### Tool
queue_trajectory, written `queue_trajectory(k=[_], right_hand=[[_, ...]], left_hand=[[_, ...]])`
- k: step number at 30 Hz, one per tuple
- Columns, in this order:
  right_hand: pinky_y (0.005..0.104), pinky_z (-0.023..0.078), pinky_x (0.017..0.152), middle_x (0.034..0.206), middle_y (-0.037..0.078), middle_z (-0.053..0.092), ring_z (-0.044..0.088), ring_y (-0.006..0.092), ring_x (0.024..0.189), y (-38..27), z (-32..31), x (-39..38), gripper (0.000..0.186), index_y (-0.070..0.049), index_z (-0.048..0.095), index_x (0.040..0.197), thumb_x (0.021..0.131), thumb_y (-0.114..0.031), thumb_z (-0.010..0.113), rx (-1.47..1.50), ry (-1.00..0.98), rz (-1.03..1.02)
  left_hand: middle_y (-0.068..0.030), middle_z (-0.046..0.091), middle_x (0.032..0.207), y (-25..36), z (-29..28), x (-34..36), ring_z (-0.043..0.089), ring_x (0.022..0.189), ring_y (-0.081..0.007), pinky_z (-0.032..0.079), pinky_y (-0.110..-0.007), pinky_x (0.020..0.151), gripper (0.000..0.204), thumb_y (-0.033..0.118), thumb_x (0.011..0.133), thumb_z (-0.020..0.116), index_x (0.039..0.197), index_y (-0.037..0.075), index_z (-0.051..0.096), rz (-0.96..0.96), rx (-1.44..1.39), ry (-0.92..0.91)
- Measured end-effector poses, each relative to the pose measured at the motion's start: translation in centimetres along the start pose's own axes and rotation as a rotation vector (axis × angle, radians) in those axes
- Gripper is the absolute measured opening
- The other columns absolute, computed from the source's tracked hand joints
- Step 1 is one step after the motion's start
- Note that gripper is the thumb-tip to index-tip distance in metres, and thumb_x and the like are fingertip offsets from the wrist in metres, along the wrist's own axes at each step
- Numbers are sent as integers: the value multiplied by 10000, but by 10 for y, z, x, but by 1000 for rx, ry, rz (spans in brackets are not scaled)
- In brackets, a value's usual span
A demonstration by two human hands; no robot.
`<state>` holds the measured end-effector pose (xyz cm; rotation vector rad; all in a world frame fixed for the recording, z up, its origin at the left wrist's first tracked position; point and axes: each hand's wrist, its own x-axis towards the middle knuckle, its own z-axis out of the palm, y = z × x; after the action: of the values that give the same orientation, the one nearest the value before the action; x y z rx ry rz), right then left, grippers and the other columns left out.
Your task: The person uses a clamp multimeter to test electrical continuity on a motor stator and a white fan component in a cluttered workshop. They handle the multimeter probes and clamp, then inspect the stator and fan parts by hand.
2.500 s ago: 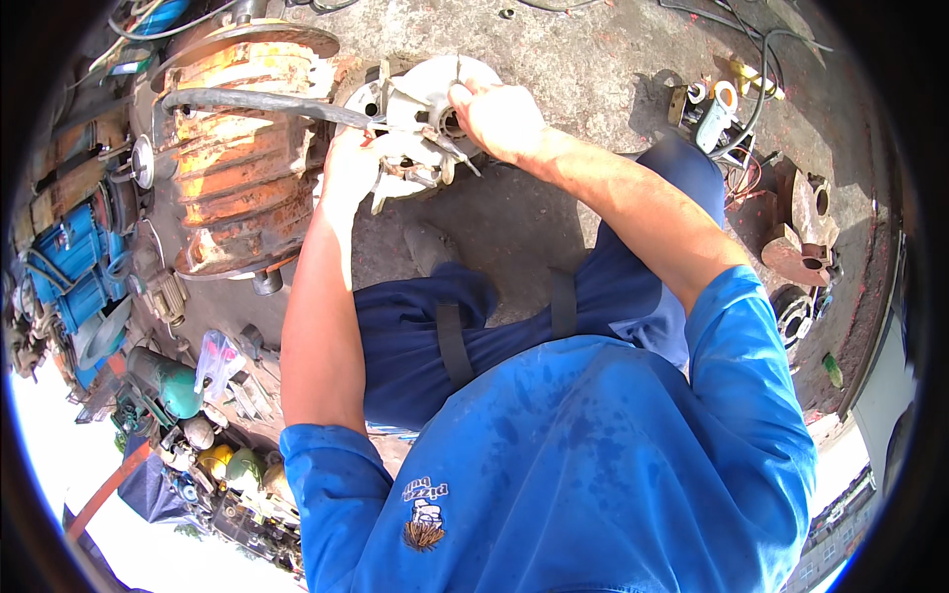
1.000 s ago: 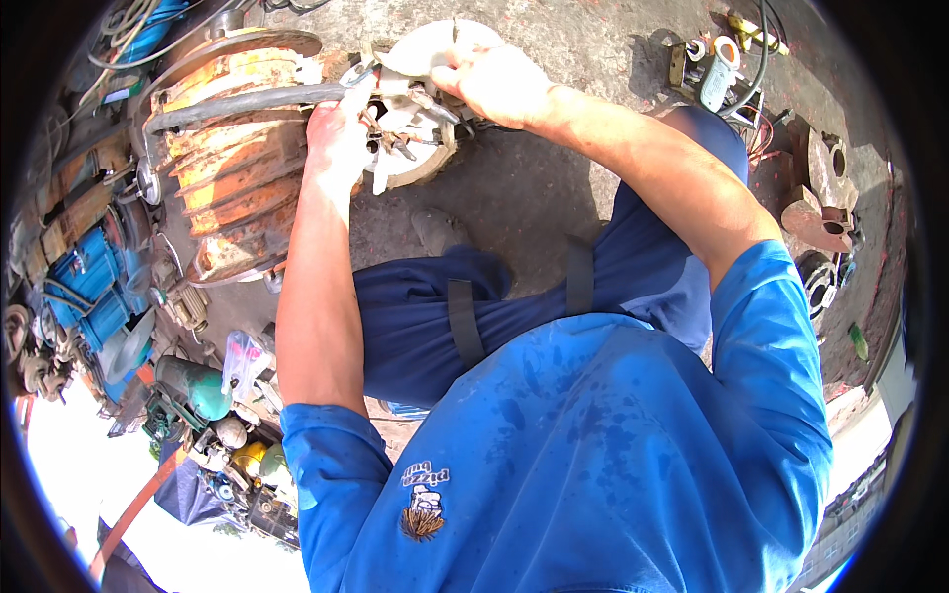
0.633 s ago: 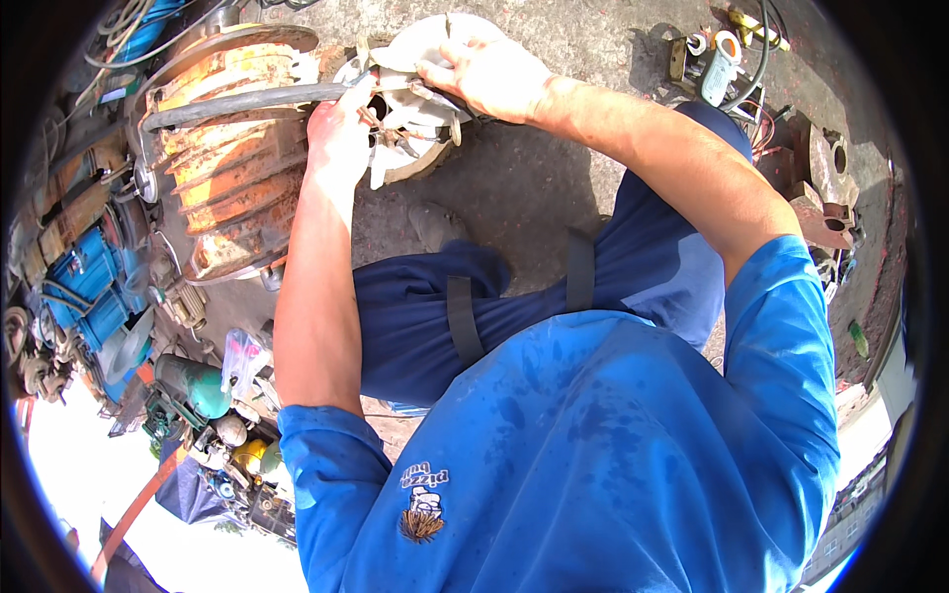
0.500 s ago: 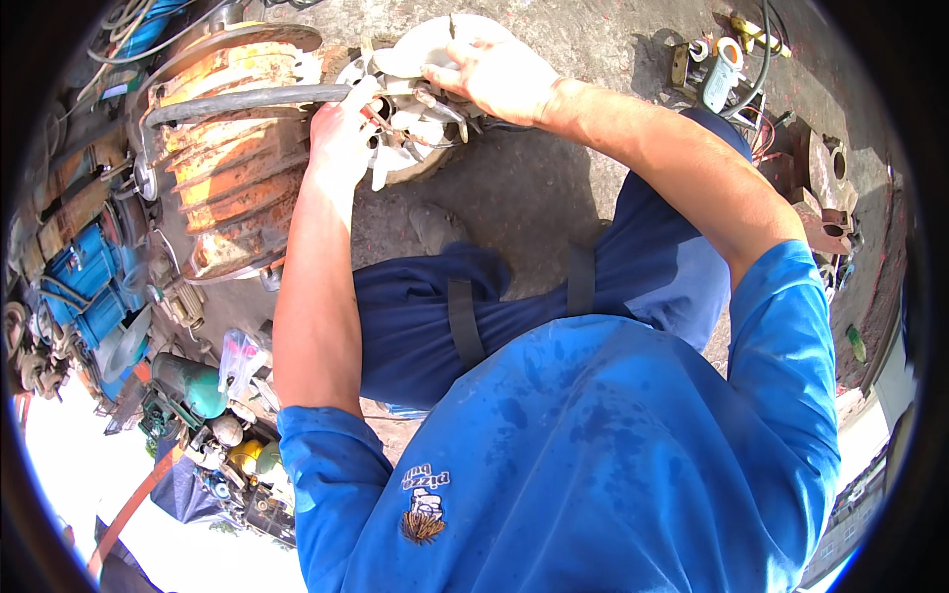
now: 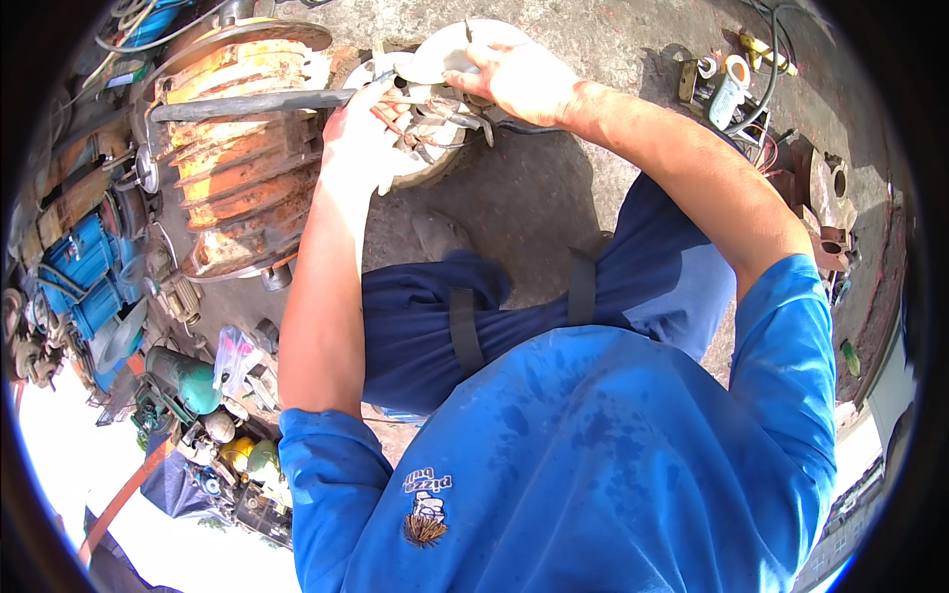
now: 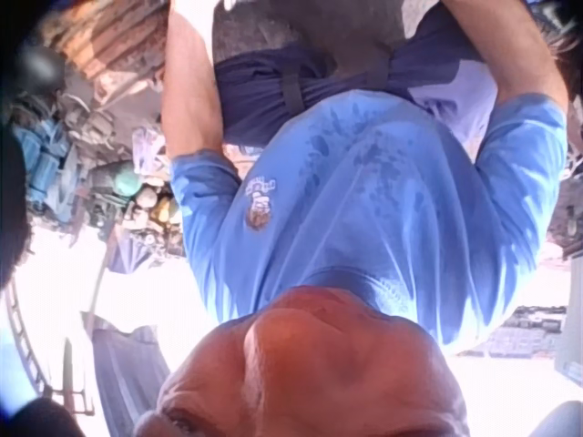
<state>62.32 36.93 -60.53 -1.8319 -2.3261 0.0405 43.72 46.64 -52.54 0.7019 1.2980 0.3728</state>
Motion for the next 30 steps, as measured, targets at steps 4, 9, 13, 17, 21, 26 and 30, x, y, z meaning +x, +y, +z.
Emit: queue_trajectory(k=[4, 9, 13, 17, 21, 26, 30], right_hand=[[449, 446, 1060, 1278, 150, 560, 585, 303, 1185, -5, 1, -2, 433, -208, 577, 1390, 967, -212, 485, 42, -54, 10], [434, 488, 994, 1236, 115, 553, 601, 283, 1139, -8, 1, -6, 436, -203, 585, 1381, 956, -211, 491, -41, 62, -75], [416, 532, 910, 1176, 99, 565, 611, 274, 1084, -14, -2, -10, 437, -197, 594, 1375, 950, -218, 495, -4, -10, -64], [420, 545, 885, 1176, 95, 570, 614, 278, 1080, -19, -1, -12, 420, -198, 607, 1361, 960, -236, 489, -25, 46, -119], [433, 543, 890, 1196, 90, 574, 610, 284, 1109, -18, 4, -7, 395, -188, 627, 1337, 977, -254, 480, 25, 175, -46], [433, 539, 906, 1171, 100, 594, 610, 307, 1127, -10, 26, 9, 290, -153, 654, 1218, 958, -262, 588, 107, 301, 27], [439, 545, 874, 1135, 117, 615, 637, 346, 1063, -16, 24, 15, 300, -87, 606, 1157, 900, -217, 691, 360, 188, 295]], left_hand=[[-176, 660, 1143, -2, -12, 9, 666, 1033, -284, 568, -401, 928, 361, 152, 1034, 505, 1324, -63, 531, 15, 42, 9], [-152, 674, 1011, -18, -49, 27, 653, 874, -266, 575, -447, 840, 235, 175, 1002, 530, 1121, -19, 591, 122, -89, -233], [-150, 696, 923, -18, -37, 23, 660, 799, -242, 579, -417, 789, 193, 133, 969, 561, 1028, -21, 660, 112, -136, -167], [-147, 700, 934, -19, -46, 30, 691, 839, -232, 590, -378, 783, 206, 123, 974, 576, 1054, -49, 656, 197, -69, -123], [-145, 701, 935, -9, -31, 20, 700, 832, -210, 595, -346, 754, 239, 153, 970, 621, 1060, -67, 644, 264, 168, -42], [-17, 629, 824, -6, -36, 29, 582, 689, -102, 507, -253, 654, 217, 225, 951, 687, 1047, 38, 631, 340, 585, 11], [-11, 646, 855, -21, -49, 41, 589, 734, -91, 485, -261, 644, 214, 193, 933, 714, 1063, 46, 626, 460, 435, 15]])
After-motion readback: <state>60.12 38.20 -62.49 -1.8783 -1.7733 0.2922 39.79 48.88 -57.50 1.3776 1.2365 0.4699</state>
